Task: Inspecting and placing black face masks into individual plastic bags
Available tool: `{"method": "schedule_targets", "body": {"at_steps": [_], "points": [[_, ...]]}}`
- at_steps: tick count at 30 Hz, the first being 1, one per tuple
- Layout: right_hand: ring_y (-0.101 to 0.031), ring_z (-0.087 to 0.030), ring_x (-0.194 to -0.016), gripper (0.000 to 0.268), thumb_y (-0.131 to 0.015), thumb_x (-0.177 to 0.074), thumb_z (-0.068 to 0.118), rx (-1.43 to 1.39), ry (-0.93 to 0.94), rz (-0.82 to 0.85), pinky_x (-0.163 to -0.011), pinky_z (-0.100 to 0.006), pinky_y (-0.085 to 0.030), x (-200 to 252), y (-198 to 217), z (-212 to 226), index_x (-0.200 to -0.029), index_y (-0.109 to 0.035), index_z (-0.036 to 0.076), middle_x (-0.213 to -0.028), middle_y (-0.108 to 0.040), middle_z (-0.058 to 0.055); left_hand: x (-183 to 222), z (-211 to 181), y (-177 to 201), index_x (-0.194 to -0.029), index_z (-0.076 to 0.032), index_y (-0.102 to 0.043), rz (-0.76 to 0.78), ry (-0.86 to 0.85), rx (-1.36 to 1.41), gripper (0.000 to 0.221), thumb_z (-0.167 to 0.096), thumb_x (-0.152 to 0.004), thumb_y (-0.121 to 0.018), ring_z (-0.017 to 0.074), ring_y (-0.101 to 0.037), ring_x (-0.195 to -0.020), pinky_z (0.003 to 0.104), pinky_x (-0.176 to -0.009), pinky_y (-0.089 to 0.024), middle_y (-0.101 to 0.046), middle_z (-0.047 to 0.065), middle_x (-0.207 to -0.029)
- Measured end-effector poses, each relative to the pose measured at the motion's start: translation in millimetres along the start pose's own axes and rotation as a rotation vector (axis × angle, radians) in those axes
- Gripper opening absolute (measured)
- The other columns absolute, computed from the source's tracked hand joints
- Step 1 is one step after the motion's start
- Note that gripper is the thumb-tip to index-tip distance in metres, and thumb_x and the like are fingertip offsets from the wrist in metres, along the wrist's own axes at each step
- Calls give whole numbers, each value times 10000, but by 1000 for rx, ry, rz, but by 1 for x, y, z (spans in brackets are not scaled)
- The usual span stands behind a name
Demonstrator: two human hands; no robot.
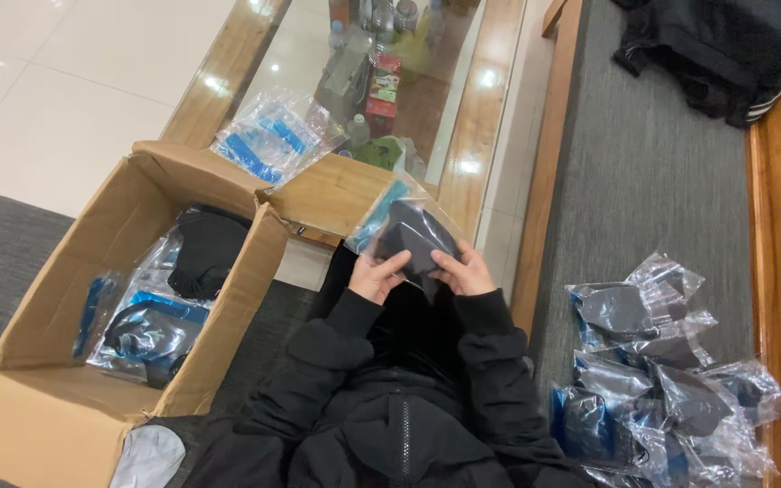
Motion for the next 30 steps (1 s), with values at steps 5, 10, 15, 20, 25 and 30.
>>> {"method": "schedule_targets", "body": {"at_steps": [5,10,15,20,25,30], "points": [[-757,-259,-770,407,-824,-823,-25,-57,39,2,-656,-400,-681,-1,-10,-10,-1138,-578,51,-941,-707,-116,-17,35,25,-1283,-74,-623,20,67,42,586,8,-769,-891,332,-756,-963,503,-844,-650,-737,128,-1127],[-755,-273,-674,286,-826,-828,-15,-127,22,-60,-586,-388,-678,26,-23,37,-836,-553,68,-774,-690,-84,-2,14,23,-1193,-20,-662,144,43,95,409,11,-823,-834,313,-759,-974,584,-918,-604,-758,109,-1066],[-762,-237,-683,214,-763,-869,5,-115,34,10,-575,-335,-661,4,24,15,-1061,-676,44,-863,-736,-120,20,-24,8,-1507,-75,-493,516,154,186,665,-534,-1025,-496,435,-583,-1282,716,-1079,-417,-614,211,-1405],[-750,-201,-759,464,-771,-831,-43,79,139,151,-602,-305,-667,0,32,10,-1269,-626,16,-1121,-705,-147,-14,-11,30,-1447,-44,-512,488,-12,-238,603,-313,-946,-711,321,-589,-1260,622,-1033,-478,-604,184,-1384],[-728,-166,-771,499,-814,-811,-30,317,200,238,-583,-258,-649,-1,20,-4,-1277,-638,-4,-1117,-686,-145,-26,17,42,-1235,31,-716,269,-34,-520,631,-254,-731,-966,293,-678,-1160,444,-1010,-545,-716,199,-1229],[-580,-128,-1025,402,-804,-956,70,582,796,-158,-862,-249,-547,26,7,41,-1324,-642,76,-1156,-640,-59,-21,25,49,-1299,101,-637,-4,-13,242,680,17,-698,-944,379,-698,-1090,525,-889,-604,-696,236,-1217]]}}
Point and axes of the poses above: each hand's wrist, its own x-axis away from the middle knuckle, its own y-axis out of the back of the hand, z = x × y, the point moved 4 cm from there along -x, towards the middle knuckle
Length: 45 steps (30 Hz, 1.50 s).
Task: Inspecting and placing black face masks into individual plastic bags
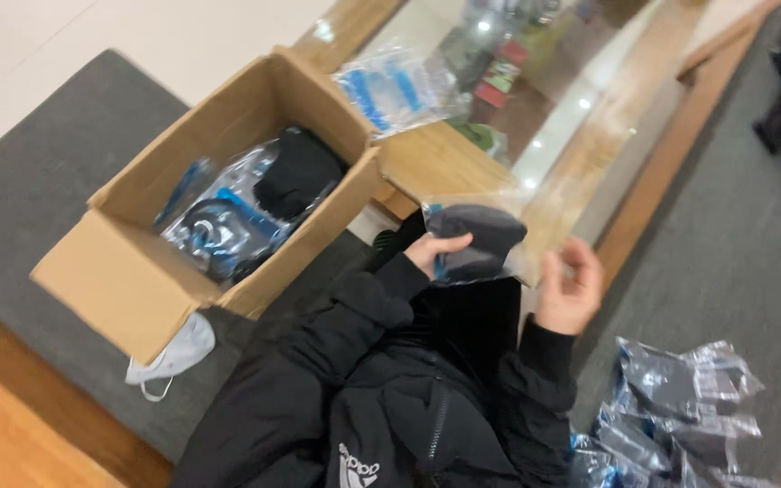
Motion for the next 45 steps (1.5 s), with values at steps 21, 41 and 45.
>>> {"method": "schedule_targets", "body": {"at_steps": [21,41,45], "points": [[-745,-205,-897,888,-935,-725,-3,-223,-31,248,-888,-321,-600,-21,-51,-53,-1493,-491,34,-1157,-705,-115,-71,-78,-28,-1442,-326,-598,358,-572,-1309,923,-268,-606,-984,201,-622,-1228,443,-1148,-393,-740,-43,-1171],[-686,-213,-1101,715,-994,-648,109,-51,-222,178,-1008,-395,-533,-14,-37,-41,-1274,-656,178,-1140,-712,-57,-59,-56,-50,-1244,-293,-708,322,-454,-1340,574,-132,-725,-894,209,-637,-1207,470,-1063,-499,-714,-33,-1132],[-742,-149,-967,296,-906,-729,28,9,-236,181,-969,-345,-540,-9,-36,-36,-901,-715,175,-856,-774,35,-55,-43,-48,-1258,-279,-702,283,-502,-1332,595,-143,-720,-914,269,-627,-1184,460,-1043,-551,-687,32,-1122]]}}
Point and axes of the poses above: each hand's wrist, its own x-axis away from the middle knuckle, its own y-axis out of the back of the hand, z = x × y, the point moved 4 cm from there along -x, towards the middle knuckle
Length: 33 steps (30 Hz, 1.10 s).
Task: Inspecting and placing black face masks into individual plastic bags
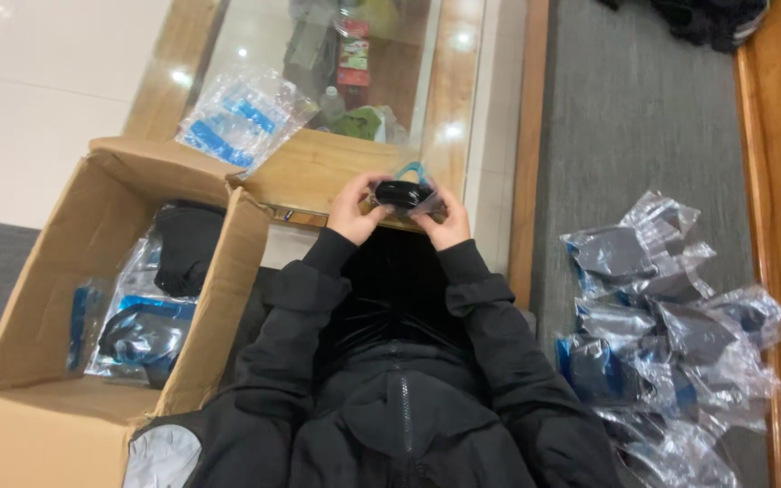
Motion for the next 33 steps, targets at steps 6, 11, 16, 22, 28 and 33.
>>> {"method": "schedule_targets", "body": {"at_steps": [6,11,16,22,28,33], "points": [[-768,-210,-833,567,-882,-740,-75,-248,36,-235,-813,-332,-602,17,25,-83,-1240,-668,84,-840,-776,-107,64,34,-25,-1509,-33,-404,-258,21,109,795,-23,-842,-836,409,-585,-1163,479,-916,-615,-484,261,-1256],[-756,-199,-835,628,-952,-709,-26,-282,66,-545,-809,-317,-599,75,113,-133,-1249,-637,31,-897,-780,-156,95,50,-43,-1324,-82,-585,-90,129,55,521,1,-848,-778,253,-699,-869,306,-682,-639,-652,119,-1002],[-736,-202,-877,484,-977,-697,40,-60,-78,-771,-830,-343,-590,141,237,-147,-1103,-713,72,-931,-772,-117,93,42,-30,-1134,-151,-734,-19,159,33,252,-36,-910,-750,170,-718,-786,253,-641,-626,-711,47,-929],[-661,-327,-1177,793,-1155,-546,158,124,-259,-1431,-1064,-413,-495,223,384,-209,-1205,-723,72,-1199,-675,-164,93,38,-29,-1133,-110,-726,-59,207,185,235,-10,-920,-717,148,-710,-817,211,-702,-638,-713,84,-941],[-738,-222,-840,696,-1056,-668,73,-28,-388,-1593,-741,-374,-631,266,490,-274,-1231,-648,119,-971,-691,-117,88,61,-32,-1128,-73,-732,-59,204,196,242,29,-912,-699,176,-713,-800,243,-712,-643,-728,133,-952],[-785,-207,-1070,934,-1166,-579,341,260,-664,-1642,-860,-294,-686,303,551,-338,-1314,-596,257,-1154,-751,-86,91,48,-29,-1124,-115,-742,-39,240,209,220,-24,-928,-699,132,-721,-802,203,-712,-637,-729,96,-962]]}}
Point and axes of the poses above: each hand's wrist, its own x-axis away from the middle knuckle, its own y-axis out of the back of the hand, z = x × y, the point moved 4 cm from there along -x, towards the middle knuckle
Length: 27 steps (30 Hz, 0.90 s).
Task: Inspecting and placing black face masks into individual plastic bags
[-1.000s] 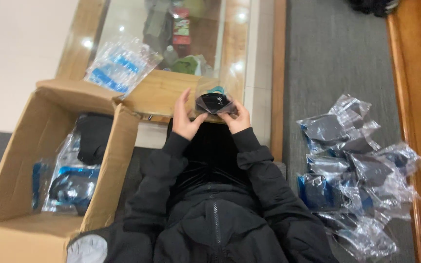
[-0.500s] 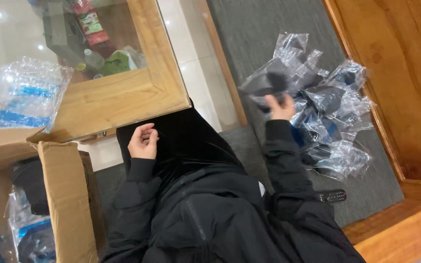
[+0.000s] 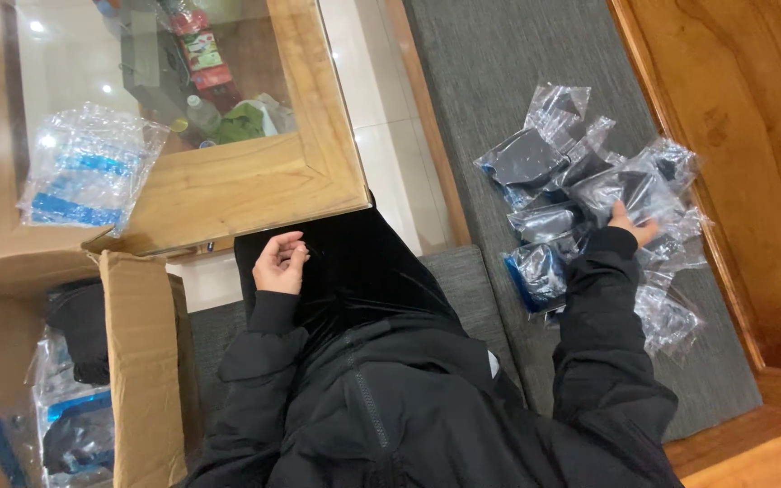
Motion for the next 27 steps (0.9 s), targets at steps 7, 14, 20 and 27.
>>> {"method": "schedule_targets", "body": {"at_steps": [7,14,20,27], "points": [[-719,-230,-931,869,-949,-795,119,-172,75,73,-869,-407,-623,121,51,113,-1452,-388,210,-1160,-582,-94,2,-19,-2,-1100,-58,-732,23,-11,-36,176,-42,-945,-650,110,-670,-794,242,-777,-634,-703,72,-886],[-563,-402,-1144,676,-818,-767,42,72,815,-25,-997,-573,-352,233,83,216,-1357,-489,40,-1248,-568,-231,-6,12,-5,-1110,-79,-732,22,-4,-9,184,-73,-940,-660,105,-656,-768,246,-749,-624,-697,60,-886],[-635,-270,-952,550,-730,-827,-69,-314,871,331,-763,-335,-553,359,19,247,-1316,-583,134,-1099,-626,-107,1,0,5,-1177,-191,-742,113,-11,-356,298,-157,-881,-755,261,-744,-944,395,-829,-622,-749,120,-1041],[-705,-200,-634,169,-676,-945,74,-379,521,1457,-549,-294,-610,629,19,216,-1107,-720,60,-839,-751,-118,48,-116,98,-1475,-227,-525,230,-328,-1195,657,-548,-908,-611,345,-706,-1098,511,-819,-602,-713,115,-1203]]}}
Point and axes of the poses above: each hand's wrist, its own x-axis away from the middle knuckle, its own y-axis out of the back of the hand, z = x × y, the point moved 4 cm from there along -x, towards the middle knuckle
